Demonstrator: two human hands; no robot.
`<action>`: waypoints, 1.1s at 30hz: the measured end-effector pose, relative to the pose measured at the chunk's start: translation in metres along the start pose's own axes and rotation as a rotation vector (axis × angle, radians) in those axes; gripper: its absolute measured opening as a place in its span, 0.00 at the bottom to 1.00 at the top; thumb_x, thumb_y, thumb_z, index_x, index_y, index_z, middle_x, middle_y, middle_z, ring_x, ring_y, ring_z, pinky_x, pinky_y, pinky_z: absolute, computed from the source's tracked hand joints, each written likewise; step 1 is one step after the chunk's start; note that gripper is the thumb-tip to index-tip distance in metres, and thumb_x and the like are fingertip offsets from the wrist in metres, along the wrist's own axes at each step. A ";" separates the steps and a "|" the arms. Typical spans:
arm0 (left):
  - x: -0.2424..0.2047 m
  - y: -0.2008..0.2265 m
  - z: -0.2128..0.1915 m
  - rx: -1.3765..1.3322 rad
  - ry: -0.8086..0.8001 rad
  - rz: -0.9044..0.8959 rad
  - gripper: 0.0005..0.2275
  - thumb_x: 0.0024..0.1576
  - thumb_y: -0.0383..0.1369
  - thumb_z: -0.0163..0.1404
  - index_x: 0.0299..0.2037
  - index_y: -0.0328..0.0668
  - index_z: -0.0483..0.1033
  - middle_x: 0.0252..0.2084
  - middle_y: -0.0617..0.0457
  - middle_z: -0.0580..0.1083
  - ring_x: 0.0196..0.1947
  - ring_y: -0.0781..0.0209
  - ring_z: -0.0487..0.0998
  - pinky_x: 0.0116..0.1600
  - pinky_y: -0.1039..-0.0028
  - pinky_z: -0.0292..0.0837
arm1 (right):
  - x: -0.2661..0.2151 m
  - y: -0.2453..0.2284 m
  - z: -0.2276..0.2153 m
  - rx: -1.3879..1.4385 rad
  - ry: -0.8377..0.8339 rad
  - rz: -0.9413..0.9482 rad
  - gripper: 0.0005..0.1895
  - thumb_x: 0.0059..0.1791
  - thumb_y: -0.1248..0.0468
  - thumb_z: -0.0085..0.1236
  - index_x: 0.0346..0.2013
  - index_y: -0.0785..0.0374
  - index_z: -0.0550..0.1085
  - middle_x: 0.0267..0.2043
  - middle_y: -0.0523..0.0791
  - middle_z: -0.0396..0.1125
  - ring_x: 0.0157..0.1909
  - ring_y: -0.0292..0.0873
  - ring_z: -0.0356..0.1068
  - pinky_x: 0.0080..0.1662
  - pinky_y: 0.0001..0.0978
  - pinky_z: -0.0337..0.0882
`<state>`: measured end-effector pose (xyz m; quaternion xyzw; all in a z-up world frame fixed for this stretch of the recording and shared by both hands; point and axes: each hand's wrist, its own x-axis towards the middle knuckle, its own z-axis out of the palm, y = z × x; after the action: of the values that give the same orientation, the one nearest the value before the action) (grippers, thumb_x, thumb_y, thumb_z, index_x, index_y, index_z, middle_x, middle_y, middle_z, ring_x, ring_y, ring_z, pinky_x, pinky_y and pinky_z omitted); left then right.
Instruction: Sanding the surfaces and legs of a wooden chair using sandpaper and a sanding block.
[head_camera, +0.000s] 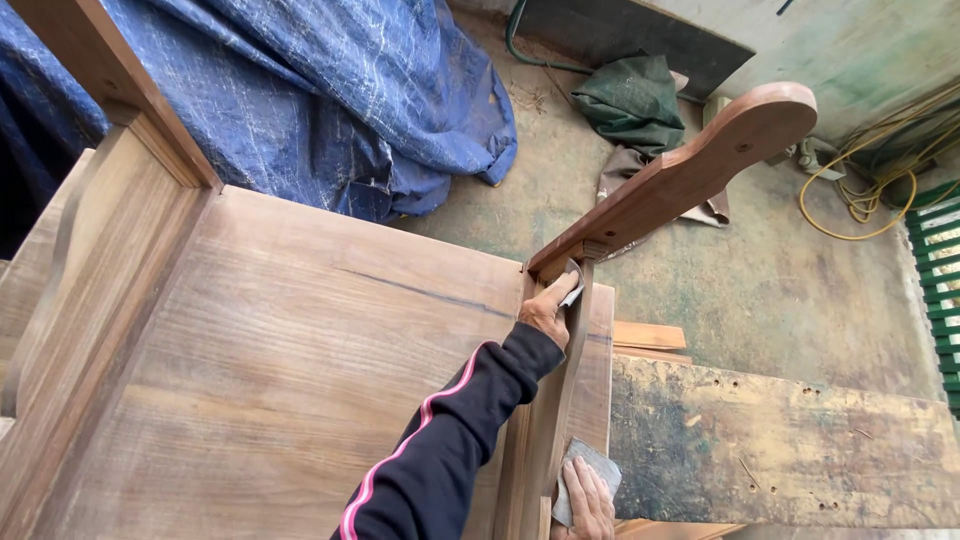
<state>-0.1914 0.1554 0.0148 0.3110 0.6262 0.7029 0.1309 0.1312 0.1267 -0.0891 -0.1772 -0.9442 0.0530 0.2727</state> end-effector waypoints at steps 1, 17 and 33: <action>-0.017 -0.003 0.002 -0.002 0.002 -0.005 0.22 0.56 0.18 0.40 0.61 0.33 0.72 0.60 0.34 0.74 0.62 0.42 0.75 0.66 0.67 0.70 | 0.001 -0.001 -0.005 -0.001 -0.006 0.000 0.32 0.38 0.61 0.52 0.57 0.65 0.73 0.61 0.54 0.67 0.64 0.54 0.67 0.65 0.46 0.64; -0.090 -0.013 0.005 -0.015 0.103 0.109 0.24 0.53 0.15 0.40 0.61 0.32 0.73 0.62 0.33 0.73 0.65 0.43 0.74 0.69 0.67 0.69 | 0.037 -0.043 -0.035 -0.039 -0.024 0.168 0.28 0.41 0.62 0.57 0.57 0.62 0.74 0.61 0.51 0.69 0.63 0.55 0.68 0.66 0.45 0.63; -0.227 0.038 -0.023 0.115 0.058 -0.213 0.24 0.54 0.15 0.39 0.61 0.36 0.74 0.55 0.32 0.76 0.56 0.42 0.80 0.59 0.67 0.75 | 0.027 -0.043 -0.029 0.000 -0.052 0.164 0.31 0.40 0.70 0.52 0.59 0.64 0.73 0.64 0.52 0.67 0.66 0.55 0.66 0.68 0.48 0.61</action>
<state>-0.0216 0.0001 -0.0109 0.2292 0.6984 0.6567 0.1686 0.1118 0.0962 -0.0430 -0.2525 -0.9332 0.0798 0.2429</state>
